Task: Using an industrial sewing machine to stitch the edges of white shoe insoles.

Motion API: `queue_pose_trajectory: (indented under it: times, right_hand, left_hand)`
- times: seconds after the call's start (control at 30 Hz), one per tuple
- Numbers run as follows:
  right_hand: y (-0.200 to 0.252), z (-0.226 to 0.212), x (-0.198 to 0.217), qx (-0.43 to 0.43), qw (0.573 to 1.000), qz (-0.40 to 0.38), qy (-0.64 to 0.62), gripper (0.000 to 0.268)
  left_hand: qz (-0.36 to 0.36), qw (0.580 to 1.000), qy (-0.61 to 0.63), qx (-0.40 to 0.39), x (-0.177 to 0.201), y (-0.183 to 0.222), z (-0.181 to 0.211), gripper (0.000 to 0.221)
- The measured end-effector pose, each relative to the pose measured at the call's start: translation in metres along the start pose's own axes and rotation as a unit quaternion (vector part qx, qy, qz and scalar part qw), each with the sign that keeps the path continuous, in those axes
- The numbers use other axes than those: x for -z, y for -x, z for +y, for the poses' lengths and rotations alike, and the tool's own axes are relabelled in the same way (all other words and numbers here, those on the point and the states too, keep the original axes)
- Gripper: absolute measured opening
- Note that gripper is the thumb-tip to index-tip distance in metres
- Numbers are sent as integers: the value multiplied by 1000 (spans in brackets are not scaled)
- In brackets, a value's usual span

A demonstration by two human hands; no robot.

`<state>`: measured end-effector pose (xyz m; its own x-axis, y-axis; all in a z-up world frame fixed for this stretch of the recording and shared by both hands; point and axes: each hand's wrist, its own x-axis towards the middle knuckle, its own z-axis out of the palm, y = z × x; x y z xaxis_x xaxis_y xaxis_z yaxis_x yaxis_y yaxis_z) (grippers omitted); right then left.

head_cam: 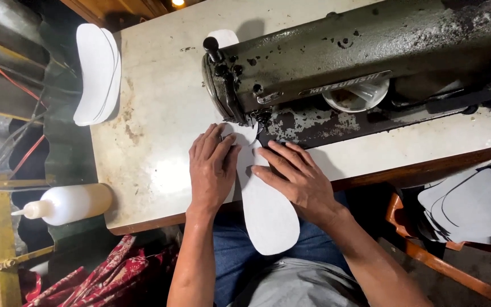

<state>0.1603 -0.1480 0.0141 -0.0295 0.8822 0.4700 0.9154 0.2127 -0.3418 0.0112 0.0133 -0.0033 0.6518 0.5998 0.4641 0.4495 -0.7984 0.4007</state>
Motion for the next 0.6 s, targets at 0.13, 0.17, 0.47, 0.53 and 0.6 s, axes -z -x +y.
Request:
queue_pose_trajectory:
  times: [0.13, 0.17, 0.47, 0.53, 0.6]
  right_hand:
    - [2, 0, -2, -7, 1000, -14, 14, 56]
    - [1, -1, -2, -6, 1000, -9, 23, 57]
    - [5, 0, -6, -3, 1000, -18, 22, 62]
    - [5, 0, -5, -8, 999, -29, 21, 65]
    - [5, 0, -3, -16, 999, -40, 20, 68]
  left_hand:
    - [17, 1000, 6, -15, -1, -1, 0, 20]
    - [22, 1000, 4, -19, -1, -1, 0, 20]
    - [24, 999, -6, -22, -8, -1, -7, 23]
    - [24, 999, -6, -24, -6, 0, -6, 22]
    - [23, 999, -5, -26, -3, 1, -4, 21]
